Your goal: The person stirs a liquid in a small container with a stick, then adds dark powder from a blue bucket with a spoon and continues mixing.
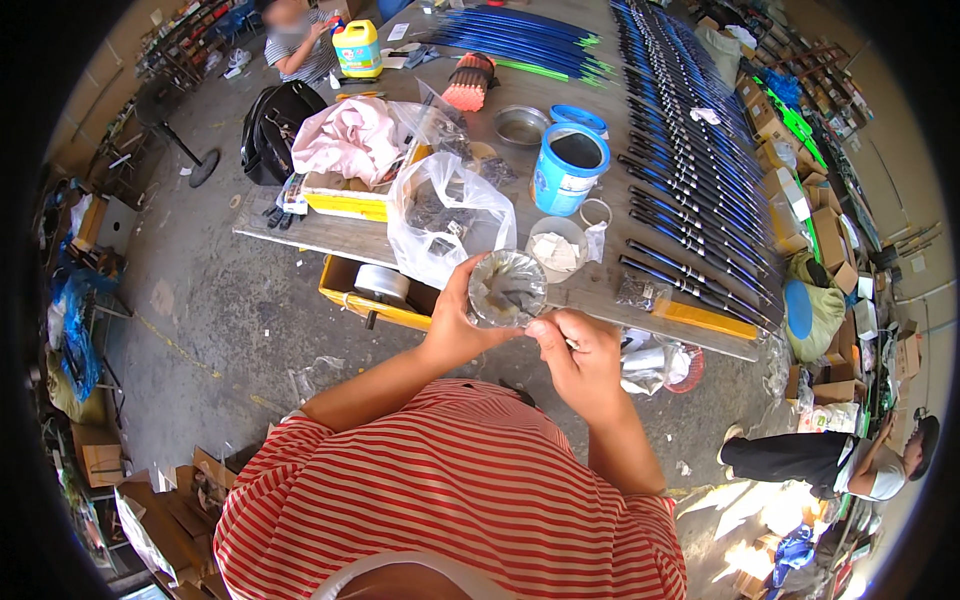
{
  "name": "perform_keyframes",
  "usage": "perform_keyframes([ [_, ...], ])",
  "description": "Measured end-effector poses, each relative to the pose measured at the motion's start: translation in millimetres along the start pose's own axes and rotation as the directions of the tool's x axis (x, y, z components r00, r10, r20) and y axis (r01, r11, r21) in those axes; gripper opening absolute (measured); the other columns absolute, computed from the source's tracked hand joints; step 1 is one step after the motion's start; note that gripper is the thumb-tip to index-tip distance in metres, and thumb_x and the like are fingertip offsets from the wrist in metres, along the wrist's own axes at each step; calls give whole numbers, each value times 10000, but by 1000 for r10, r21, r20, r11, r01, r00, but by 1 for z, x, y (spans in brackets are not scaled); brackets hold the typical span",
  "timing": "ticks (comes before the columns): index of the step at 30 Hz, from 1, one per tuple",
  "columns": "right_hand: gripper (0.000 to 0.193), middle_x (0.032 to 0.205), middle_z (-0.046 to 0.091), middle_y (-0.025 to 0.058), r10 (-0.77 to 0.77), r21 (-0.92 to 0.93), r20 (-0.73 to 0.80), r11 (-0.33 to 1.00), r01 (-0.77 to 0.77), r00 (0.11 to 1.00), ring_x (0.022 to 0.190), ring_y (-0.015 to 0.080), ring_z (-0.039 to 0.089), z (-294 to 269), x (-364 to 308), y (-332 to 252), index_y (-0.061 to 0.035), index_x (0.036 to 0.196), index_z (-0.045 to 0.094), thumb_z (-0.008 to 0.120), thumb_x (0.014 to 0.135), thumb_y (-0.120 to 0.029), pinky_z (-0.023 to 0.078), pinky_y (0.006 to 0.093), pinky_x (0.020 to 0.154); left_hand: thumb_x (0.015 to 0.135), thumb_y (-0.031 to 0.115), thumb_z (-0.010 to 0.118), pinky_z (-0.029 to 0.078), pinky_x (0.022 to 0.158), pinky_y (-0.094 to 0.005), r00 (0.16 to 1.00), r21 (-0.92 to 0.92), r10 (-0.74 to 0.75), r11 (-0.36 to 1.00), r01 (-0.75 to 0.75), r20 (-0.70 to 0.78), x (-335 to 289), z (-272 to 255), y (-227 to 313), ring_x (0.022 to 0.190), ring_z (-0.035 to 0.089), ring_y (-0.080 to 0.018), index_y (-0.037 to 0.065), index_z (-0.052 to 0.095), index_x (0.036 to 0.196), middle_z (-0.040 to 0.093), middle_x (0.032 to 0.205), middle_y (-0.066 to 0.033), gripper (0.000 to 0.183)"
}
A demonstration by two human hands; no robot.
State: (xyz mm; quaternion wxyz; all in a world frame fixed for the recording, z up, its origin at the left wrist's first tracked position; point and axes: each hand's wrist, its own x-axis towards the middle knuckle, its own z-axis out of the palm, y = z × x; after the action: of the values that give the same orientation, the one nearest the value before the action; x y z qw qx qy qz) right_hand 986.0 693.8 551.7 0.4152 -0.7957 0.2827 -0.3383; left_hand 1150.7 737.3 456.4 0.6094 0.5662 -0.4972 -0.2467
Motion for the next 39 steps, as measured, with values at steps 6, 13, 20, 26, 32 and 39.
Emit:
perform_keyframes([
  [6, 216, 565, 556, 43, 2, 22, 38, 1000, -2, 999, 483, 101, 511, -33, -12, 10, 4, 720, 615, 574, 888, -125, 388, 242, 461, 498, 161, 871, 435, 909, -372, 1000, 103, 17, 995, -19, 25, -6, 28, 10, 1099, 523, -306, 35, 377, 1291, 513, 1172, -163, 943],
  [13, 245, 552, 554, 67, -39, -6, 92, 999, 39, 995, 448, 161, 516, -56, -26, 31, 5, 686, 590, 568, 889, -131, 401, 276, 454, 505, 171, 866, 426, 917, -379, 998, 143, -38, 989, 29, 56, -13, 59, 11, 1103, 513, -312, 38, 384, 1290, 509, 1178, -172, 931],
  [20, 317, 525, 522, 65, 69, -20, 96, 998, -68, 993, 432, 175, 499, -79, -30, 32, -20, 642, 538, 505, 927, -154, 391, 294, 444, 494, 149, 870, 432, 913, -356, 1000, 185, -13, 983, 12, 3, -13, 65, 18, 1086, 521, -296, 10, 407, 1261, 511, 1168, -163, 907],
  [26, 305, 535, 512, 53, -142, -8, 144, 990, 144, 979, 443, 169, 500, -75, -33, 40, -26, 642, 509, 503, 928, -131, 385, 293, 436, 496, 124, 865, 431, 915, -362, 998, 143, -55, 988, 49, 37, -13, 71, 24, 1099, 514, -293, 14, 394, 1269, 500, 1194, -159, 911],
  [32, 277, 527, 507, 39, -260, -85, 24, 961, 261, 965, 437, 153, 485, -73, -35, 41, -30, 644, 512, 507, 915, -90, 370, 283, 424, 517, 94, 832, 422, 933, -372, 983, 212, 152, 962, -171, 99, -11, 67, 26, 1128, 495, -311, 26, 393, 1284, 488, 1210, -169, 887],
  [39, 256, 530, 511, 44, -220, -128, -3, 967, 218, 975, 437, 154, 489, -81, -37, 29, -27, 663, 515, 536, 905, -108, 366, 290, 416, 532, 95, 818, 424, 928, -375, 981, 257, 189, 946, -196, 53, -8, 59, 31, 1117, 500, -325, 33, 403, 1277, 487, 1209, -177, 855],
])
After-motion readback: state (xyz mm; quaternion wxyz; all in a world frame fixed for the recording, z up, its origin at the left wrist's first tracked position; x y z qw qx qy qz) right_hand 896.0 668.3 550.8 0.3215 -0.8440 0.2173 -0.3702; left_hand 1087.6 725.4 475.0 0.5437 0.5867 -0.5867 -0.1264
